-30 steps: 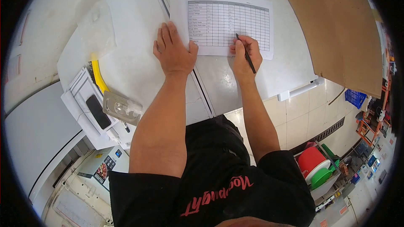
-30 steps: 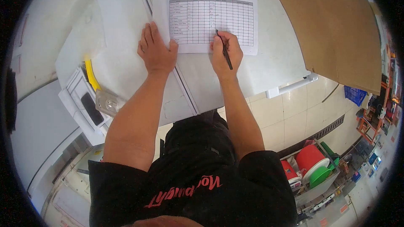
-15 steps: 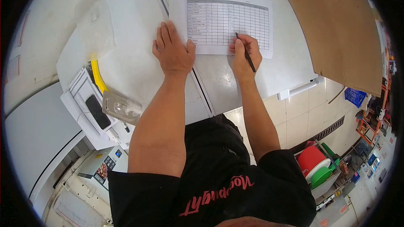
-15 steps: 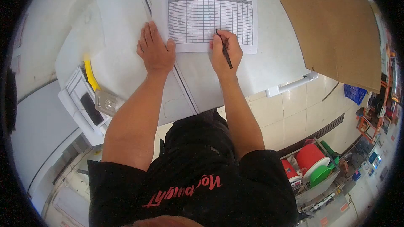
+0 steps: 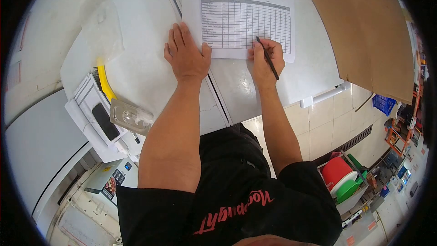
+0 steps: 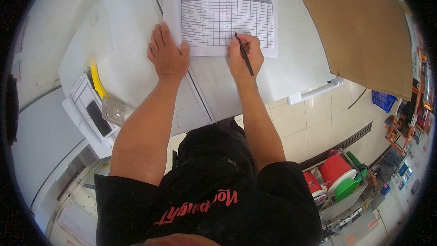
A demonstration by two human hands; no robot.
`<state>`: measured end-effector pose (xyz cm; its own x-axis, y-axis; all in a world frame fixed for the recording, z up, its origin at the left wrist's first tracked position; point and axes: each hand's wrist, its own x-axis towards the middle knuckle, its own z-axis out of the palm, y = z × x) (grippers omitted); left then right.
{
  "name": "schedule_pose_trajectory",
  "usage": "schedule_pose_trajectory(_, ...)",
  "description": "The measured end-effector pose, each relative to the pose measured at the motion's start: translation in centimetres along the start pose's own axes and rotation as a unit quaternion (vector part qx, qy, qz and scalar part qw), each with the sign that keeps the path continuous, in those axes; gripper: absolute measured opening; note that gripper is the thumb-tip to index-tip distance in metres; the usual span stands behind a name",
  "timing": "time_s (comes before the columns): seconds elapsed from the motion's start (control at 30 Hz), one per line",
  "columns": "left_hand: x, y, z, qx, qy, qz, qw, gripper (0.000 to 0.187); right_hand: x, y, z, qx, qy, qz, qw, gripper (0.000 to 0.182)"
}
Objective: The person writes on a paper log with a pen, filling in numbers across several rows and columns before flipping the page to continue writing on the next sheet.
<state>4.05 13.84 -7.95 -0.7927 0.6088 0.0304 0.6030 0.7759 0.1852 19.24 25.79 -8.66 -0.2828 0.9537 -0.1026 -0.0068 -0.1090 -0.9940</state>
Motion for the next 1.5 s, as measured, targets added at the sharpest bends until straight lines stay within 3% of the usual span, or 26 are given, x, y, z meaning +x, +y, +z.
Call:
schedule_pose_trajectory(0.13,0.1,0.0,0.1,0.007,0.001,0.002,1.0,0.087,0.0,-0.5,0.3,0.008,-0.012,-0.025,1.0,0.012)
schedule_pose_trajectory(0.23,0.0,0.0,0.0,0.005,0.007,0.006,1.0,0.087,0.0,-0.7,0.7,-0.061,-0.008,-0.025,0.998,0.011)
schedule_pose_trajectory(0.3,0.0,0.0,0.1,0.007,0.003,0.005,1.0,0.087,0.4,0.2,0.9,-0.138,-0.027,-0.083,0.986,0.012)
schedule_pose_trajectory(0.5,-0.1,-0.1,0.0,0.007,0.004,0.002,1.0,0.087,0.3,0.4,1.0,-0.081,-0.012,-0.054,0.995,0.012)
schedule_pose_trajectory(1.03,0.0,0.1,-0.1,0.009,-0.01,-0.003,1.0,0.089,0.5,0.6,0.9,-0.086,-0.029,-0.061,0.994,0.013)
schedule_pose_trajectory(1.5,0.1,0.0,0.1,0.012,-0.009,-0.006,1.0,0.088,1.1,1.2,0.7,-0.165,-0.033,-0.097,0.981,0.013)
